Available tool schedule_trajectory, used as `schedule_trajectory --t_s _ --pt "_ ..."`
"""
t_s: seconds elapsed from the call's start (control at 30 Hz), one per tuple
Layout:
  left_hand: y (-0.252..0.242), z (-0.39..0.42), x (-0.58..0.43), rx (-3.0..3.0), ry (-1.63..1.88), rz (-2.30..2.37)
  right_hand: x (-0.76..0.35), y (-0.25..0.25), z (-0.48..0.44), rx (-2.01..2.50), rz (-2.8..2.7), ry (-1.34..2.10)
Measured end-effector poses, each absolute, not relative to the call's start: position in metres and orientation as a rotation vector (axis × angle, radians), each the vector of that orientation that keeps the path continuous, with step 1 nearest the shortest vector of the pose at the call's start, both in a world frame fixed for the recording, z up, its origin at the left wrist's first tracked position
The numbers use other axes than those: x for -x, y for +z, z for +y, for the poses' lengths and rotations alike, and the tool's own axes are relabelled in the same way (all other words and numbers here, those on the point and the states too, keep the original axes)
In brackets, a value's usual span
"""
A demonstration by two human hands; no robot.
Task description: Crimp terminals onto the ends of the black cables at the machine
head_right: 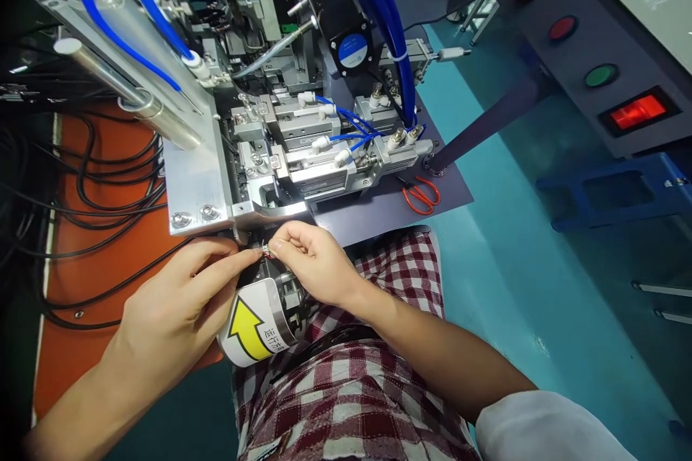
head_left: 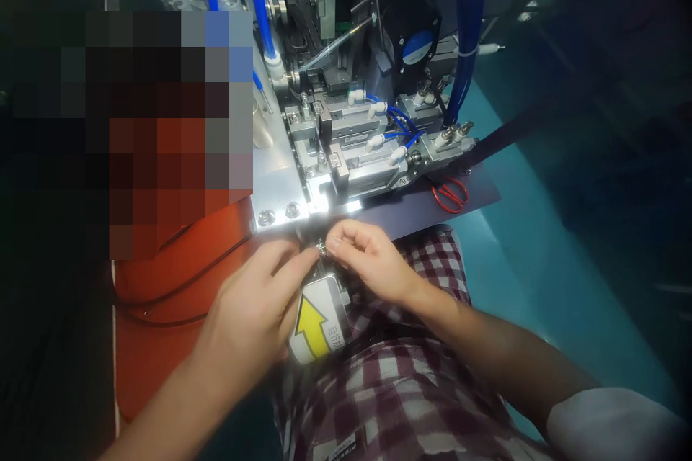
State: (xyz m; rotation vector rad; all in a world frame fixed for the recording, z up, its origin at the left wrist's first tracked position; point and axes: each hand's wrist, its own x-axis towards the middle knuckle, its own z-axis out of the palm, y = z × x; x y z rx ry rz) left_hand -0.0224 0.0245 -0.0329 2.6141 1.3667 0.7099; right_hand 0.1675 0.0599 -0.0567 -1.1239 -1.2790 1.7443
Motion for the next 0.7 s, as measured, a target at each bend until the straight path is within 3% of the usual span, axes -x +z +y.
schedule_trajectory --t_s 0.13,0.7 --pt "-0.032 0.025 0.022 -2.609 0.711 1.36 -0.167 -0.055 0.06 1.122 -1.235 1.809" --pt "-0.034 0.024 0.023 -2.637 0.672 1.381 -0.172 -0.07 0.058 1.056 -1.588 1.445"
